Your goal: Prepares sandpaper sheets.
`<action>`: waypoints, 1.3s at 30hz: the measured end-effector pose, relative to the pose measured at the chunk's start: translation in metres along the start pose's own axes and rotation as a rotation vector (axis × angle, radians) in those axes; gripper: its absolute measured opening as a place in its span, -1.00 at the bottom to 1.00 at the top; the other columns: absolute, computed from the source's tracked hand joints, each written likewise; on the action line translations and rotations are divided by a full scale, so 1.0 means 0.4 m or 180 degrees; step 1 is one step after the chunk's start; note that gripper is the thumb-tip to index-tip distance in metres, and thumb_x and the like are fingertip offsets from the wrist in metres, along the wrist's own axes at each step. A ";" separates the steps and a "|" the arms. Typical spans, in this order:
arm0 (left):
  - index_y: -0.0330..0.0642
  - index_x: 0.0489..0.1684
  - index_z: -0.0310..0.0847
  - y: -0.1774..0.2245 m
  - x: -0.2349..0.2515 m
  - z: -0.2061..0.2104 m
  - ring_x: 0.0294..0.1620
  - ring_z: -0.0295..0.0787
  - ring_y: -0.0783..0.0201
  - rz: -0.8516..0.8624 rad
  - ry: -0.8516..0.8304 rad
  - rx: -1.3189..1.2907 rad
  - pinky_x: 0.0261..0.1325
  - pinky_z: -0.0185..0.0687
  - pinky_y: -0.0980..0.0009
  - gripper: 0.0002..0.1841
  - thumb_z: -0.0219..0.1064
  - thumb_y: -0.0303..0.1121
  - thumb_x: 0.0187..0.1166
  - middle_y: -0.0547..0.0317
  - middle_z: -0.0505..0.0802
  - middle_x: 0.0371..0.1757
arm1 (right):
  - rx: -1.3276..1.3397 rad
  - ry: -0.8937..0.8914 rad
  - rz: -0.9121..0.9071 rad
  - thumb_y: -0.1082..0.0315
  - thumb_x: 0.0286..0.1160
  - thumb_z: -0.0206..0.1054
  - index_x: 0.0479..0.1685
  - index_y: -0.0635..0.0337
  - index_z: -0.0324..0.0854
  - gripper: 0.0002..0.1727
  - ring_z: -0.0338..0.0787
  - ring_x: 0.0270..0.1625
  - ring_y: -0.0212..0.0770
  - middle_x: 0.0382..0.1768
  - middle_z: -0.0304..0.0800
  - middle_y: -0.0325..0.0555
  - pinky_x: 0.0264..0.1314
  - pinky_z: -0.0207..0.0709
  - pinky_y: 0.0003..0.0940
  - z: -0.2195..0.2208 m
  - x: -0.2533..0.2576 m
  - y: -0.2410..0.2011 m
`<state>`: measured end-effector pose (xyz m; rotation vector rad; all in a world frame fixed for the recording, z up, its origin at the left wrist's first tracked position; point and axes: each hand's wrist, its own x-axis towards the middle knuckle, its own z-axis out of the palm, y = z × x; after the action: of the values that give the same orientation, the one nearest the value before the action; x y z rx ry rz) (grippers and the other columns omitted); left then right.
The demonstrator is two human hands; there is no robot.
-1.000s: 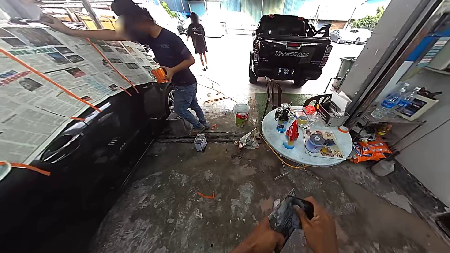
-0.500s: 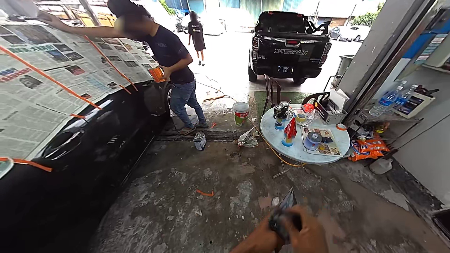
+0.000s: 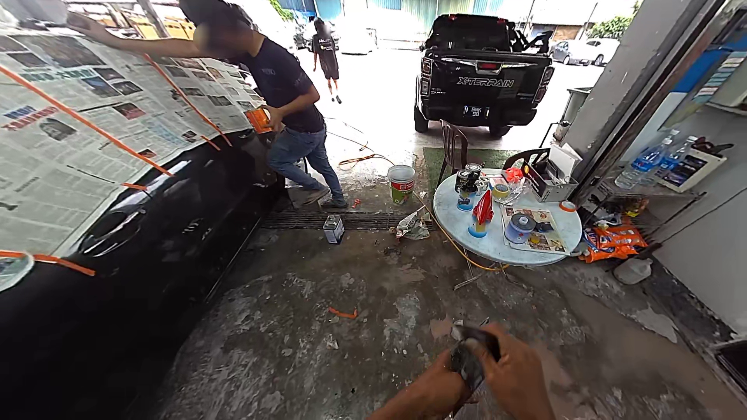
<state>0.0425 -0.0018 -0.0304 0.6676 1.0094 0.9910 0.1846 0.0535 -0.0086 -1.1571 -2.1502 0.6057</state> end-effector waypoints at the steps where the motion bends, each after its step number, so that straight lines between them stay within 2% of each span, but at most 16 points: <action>1: -0.17 0.23 0.46 0.004 0.001 0.002 -0.09 0.76 0.42 -0.0050 0.0001 -0.0011 0.01 0.74 0.37 -0.48 0.12 -0.86 0.33 0.28 0.79 -0.06 | -0.0025 0.0038 0.0022 0.14 0.42 0.43 -0.14 0.14 0.81 -0.74 0.88 -0.34 -0.05 -0.38 0.88 -0.10 -0.32 0.66 0.16 0.000 0.004 0.006; 4: -0.05 -0.01 0.51 0.007 0.005 0.012 -0.32 0.69 0.53 0.0092 0.0136 -0.0096 -0.17 0.66 0.49 -0.68 0.05 -0.72 0.54 0.44 0.77 -0.30 | -0.0058 -0.0065 -0.0244 0.16 0.49 0.42 -0.13 0.09 0.86 -0.78 0.90 -0.33 -0.14 -0.32 0.91 -0.17 -0.35 0.73 0.03 -0.003 0.003 -0.030; 7: -0.17 0.27 0.44 -0.002 0.010 -0.003 -0.11 0.73 0.42 -0.0075 -0.0002 0.0017 -0.04 0.73 0.38 -0.50 0.11 -0.83 0.39 0.28 0.77 -0.06 | -0.0202 0.0007 -0.0044 0.11 0.47 0.40 -0.12 0.11 0.81 -0.73 0.88 -0.34 -0.05 -0.37 0.88 -0.12 -0.35 0.67 0.15 0.000 0.011 0.002; 10: -0.07 0.08 0.48 -0.004 0.017 0.001 -0.27 0.72 0.50 0.0039 0.0092 -0.0128 -0.16 0.68 0.47 -0.66 0.06 -0.73 0.54 0.39 0.79 -0.23 | -0.0177 -0.0031 -0.0284 0.15 0.49 0.41 -0.13 0.09 0.85 -0.77 0.90 -0.36 -0.13 -0.35 0.90 -0.16 -0.39 0.72 0.03 0.003 0.009 -0.029; 13: -0.16 0.38 0.38 0.011 0.014 -0.008 -0.05 0.76 0.38 -0.0205 0.0039 -0.0007 -0.03 0.75 0.35 -0.41 0.11 -0.86 0.35 0.23 0.77 0.03 | -0.0185 0.0035 0.0021 0.14 0.44 0.42 -0.09 0.15 0.81 -0.72 0.89 -0.33 0.03 -0.38 0.88 -0.04 -0.33 0.65 0.23 0.005 0.021 0.002; 17: -0.03 0.03 0.53 0.004 0.020 -0.016 -0.24 0.72 0.50 0.0032 -0.0016 -0.0026 -0.12 0.67 0.45 -0.70 0.07 -0.67 0.58 0.41 0.79 -0.23 | -0.0108 -0.0142 -0.0248 0.12 0.49 0.42 -0.09 0.05 0.85 -0.76 0.91 -0.32 -0.14 -0.32 0.92 -0.20 -0.35 0.73 0.03 0.009 0.013 -0.039; 20: -0.19 0.27 0.42 0.019 0.007 -0.031 0.01 0.81 0.33 -0.0106 -0.0056 -0.0287 0.08 0.81 0.26 -0.38 0.09 -0.92 0.19 0.21 0.83 0.02 | 0.0066 0.0259 0.0914 0.10 0.40 0.50 0.27 0.34 0.65 -0.43 0.87 -0.14 0.26 -0.23 0.87 0.21 -0.04 0.63 0.42 -0.003 0.035 0.061; 22: -0.18 0.33 0.40 0.020 -0.006 -0.039 0.07 0.83 0.36 0.0087 -0.0150 -0.0377 0.16 0.79 0.27 -0.31 0.09 -0.93 0.11 0.27 0.85 0.06 | 0.0253 0.0463 0.1336 0.16 0.41 0.51 0.51 0.37 0.45 -0.29 0.82 0.05 0.34 -0.03 0.83 0.33 0.17 0.54 0.47 -0.012 0.035 0.077; 24: -0.18 0.46 0.38 0.007 -0.003 -0.063 0.16 0.77 0.42 0.0334 -0.0431 -0.0100 0.27 0.72 0.31 -0.29 0.13 -0.87 0.19 0.32 0.82 0.15 | 0.0430 0.0405 0.0979 0.21 0.40 0.50 0.45 0.37 0.49 -0.35 0.90 -0.09 0.17 -0.12 0.88 0.20 -0.01 0.69 0.31 -0.001 0.011 0.040; 27: -0.09 0.49 0.43 -0.006 -0.004 -0.085 0.25 0.76 0.38 0.0534 -0.0657 -0.0051 0.33 0.71 0.26 -0.25 0.15 -0.86 0.18 0.31 0.81 0.28 | 0.0679 0.0490 0.1166 0.25 0.40 0.50 0.44 0.33 0.52 -0.39 0.86 0.03 0.11 -0.02 0.86 0.17 0.15 0.65 0.28 -0.014 0.020 0.058; 28: -0.10 0.78 0.17 -0.016 -0.001 -0.096 0.47 0.63 0.30 0.0656 -0.0950 0.0025 0.51 0.61 0.17 -0.10 0.13 -0.85 0.23 0.22 0.63 0.56 | 0.0672 0.0556 0.1263 0.26 0.41 0.49 0.41 0.34 0.55 -0.42 0.84 0.05 0.14 -0.02 0.85 0.20 0.18 0.60 0.31 -0.017 0.019 0.061; 30: -0.09 0.92 -0.17 -0.011 0.019 -0.110 0.62 0.48 0.29 0.0807 -0.1132 0.0475 0.62 0.50 0.18 0.03 0.18 -0.83 0.28 0.14 0.39 0.76 | 0.0628 0.0612 0.1011 0.30 0.40 0.49 0.20 0.34 0.66 -0.57 0.88 -0.10 0.05 -0.17 0.88 0.11 0.02 0.69 0.22 -0.013 0.016 0.041; 32: -0.09 0.91 -0.11 -0.005 0.017 -0.112 0.58 0.53 0.30 0.0752 -0.1006 0.0645 0.58 0.56 0.20 0.04 0.22 -0.84 0.24 0.15 0.46 0.72 | 0.0815 0.0530 0.0933 0.30 0.37 0.52 0.13 0.27 0.70 -0.62 0.90 -0.14 -0.14 -0.21 0.90 -0.03 0.02 0.75 0.04 -0.008 0.014 0.051; 35: -0.09 0.92 -0.14 -0.006 0.010 -0.103 0.61 0.49 0.29 0.0720 -0.1125 0.0645 0.58 0.56 0.20 0.03 0.18 -0.84 0.26 0.13 0.40 0.76 | 0.0774 0.0553 0.1033 0.30 0.38 0.50 0.14 0.34 0.69 -0.61 0.87 -0.13 0.00 -0.22 0.87 0.08 0.02 0.67 0.18 -0.014 0.014 0.056; 37: -0.24 0.81 0.02 -0.001 0.007 -0.093 0.45 0.59 0.44 0.0863 -0.0971 0.0845 0.49 0.58 0.35 -0.13 0.23 -0.80 0.35 0.17 0.58 0.57 | 0.0771 0.0382 0.0707 0.27 0.39 0.51 0.04 0.27 0.75 -0.68 0.90 -0.22 -0.13 -0.29 0.90 -0.06 -0.08 0.77 0.04 -0.007 0.004 0.024; 39: -0.22 0.78 0.07 -0.003 -0.002 -0.088 0.43 0.62 0.40 0.0794 -0.0892 0.0705 0.47 0.63 0.29 -0.13 0.21 -0.82 0.29 0.19 0.62 0.53 | 0.0730 0.0402 0.0779 0.25 0.39 0.51 0.08 0.25 0.74 -0.65 0.89 -0.20 -0.10 -0.28 0.89 -0.04 -0.07 0.75 0.08 -0.011 0.012 0.027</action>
<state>0.0107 -0.0023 -0.0452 1.1053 0.8060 0.9746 0.1917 0.0637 -0.0109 -1.3019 -1.7946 0.8394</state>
